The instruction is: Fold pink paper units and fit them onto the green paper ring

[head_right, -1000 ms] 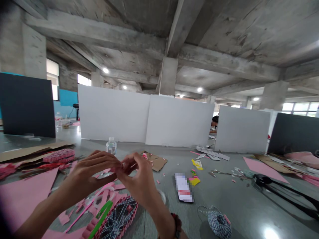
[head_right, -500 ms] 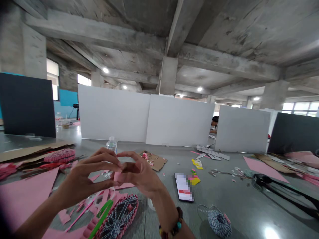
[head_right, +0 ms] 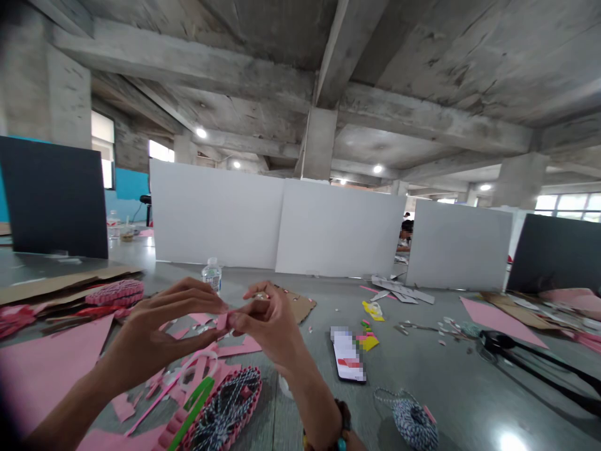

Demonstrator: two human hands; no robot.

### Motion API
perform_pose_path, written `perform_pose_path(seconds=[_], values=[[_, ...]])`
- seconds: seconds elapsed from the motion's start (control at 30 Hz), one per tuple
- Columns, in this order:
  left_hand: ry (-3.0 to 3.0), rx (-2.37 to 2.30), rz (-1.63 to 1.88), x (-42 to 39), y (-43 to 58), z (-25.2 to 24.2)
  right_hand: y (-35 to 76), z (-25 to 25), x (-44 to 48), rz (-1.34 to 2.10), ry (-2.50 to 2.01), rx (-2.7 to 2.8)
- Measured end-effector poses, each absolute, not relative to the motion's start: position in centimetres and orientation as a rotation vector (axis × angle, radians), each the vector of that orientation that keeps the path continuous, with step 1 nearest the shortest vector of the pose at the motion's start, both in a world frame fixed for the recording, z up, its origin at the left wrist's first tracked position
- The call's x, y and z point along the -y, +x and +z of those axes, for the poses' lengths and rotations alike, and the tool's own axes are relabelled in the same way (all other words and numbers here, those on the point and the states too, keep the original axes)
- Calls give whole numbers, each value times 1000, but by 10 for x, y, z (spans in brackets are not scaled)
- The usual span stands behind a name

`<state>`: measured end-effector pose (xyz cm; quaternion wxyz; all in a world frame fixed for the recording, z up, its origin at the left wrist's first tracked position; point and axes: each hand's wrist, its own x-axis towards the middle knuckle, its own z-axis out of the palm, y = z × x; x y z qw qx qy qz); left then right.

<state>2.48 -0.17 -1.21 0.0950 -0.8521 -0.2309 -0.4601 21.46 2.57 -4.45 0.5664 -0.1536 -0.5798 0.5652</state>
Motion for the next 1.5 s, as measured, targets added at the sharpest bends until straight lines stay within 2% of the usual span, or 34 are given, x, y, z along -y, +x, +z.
perform_pose_path(seconds=[0.53, 1.0, 1.27, 1.37, 1.5], values=[[-2136, 611, -1289, 14, 39, -7, 211, -42, -9, 853, -490, 1381], [-2061, 499, -1176, 19, 38, -9, 212, -40, -16, 958, -387, 1415], [-2165, 428, -1240, 20, 38, -11, 212, -43, -10, 756, -344, 1480], [-2286, 610, -1345, 20, 37, -12, 212, -46, -11, 680, -344, 1461], [-2616, 1158, -1468, 22, 31, -7, 211, -47, -10, 446, -314, 1473]])
